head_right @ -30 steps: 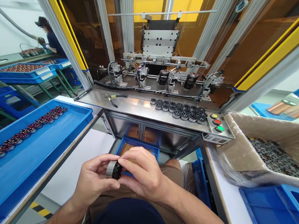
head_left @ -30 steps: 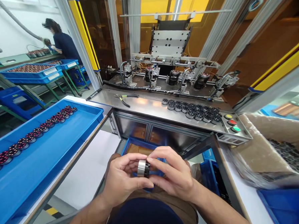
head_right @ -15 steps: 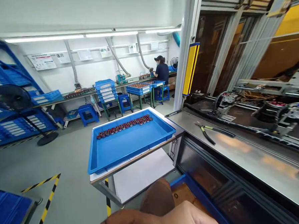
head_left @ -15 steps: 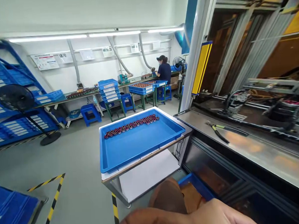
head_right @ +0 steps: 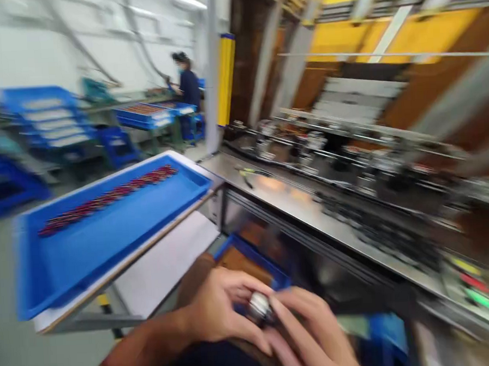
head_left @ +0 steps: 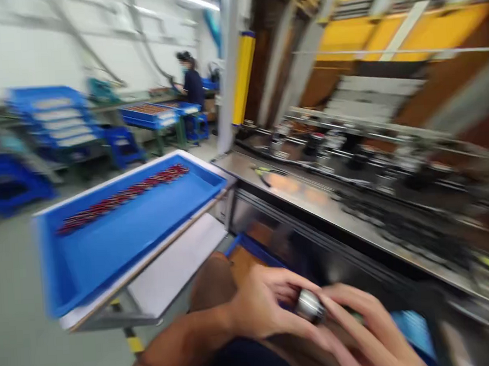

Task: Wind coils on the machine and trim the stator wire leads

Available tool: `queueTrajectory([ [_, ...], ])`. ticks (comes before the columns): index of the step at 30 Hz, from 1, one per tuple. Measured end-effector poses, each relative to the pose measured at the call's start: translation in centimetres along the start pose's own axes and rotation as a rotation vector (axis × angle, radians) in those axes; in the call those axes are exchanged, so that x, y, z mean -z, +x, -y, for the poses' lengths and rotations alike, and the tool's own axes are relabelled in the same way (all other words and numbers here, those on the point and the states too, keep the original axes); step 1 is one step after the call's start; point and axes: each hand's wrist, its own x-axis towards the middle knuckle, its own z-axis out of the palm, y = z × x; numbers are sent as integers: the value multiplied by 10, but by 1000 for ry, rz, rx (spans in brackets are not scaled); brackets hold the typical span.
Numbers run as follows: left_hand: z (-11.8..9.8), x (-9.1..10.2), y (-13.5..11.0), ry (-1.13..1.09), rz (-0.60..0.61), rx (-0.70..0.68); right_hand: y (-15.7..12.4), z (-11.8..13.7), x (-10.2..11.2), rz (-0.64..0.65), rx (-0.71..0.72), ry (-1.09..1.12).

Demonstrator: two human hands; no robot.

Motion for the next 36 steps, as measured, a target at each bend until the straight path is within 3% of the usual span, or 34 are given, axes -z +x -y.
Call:
queueTrajectory([
  [2, -6, 4, 0, 31, -27, -47, 4, 12, 6, 42, 50, -58],
  [6, -11, 13, 7, 21, -12, -68, 12, 7, 0, -17, 104, -55],
  [15, -12, -3, 15, 37, 38, -46, -9, 13, 1, -87, 48, -32],
  [21, 1, -3, 4, 262, 123, -32, -18, 17, 2, -204, -124, -11],
  [26, 8, -1, -8, 346, 275, -40, -28, 3, -2, -156, -357, 292],
  [30, 16, -1, -6, 393, 234, -120, -35, 0, -13, -172, -436, 430],
  [36, 14, -4, 5, 337, 279, -79, -43, 10, -20, -250, -546, 519],
])
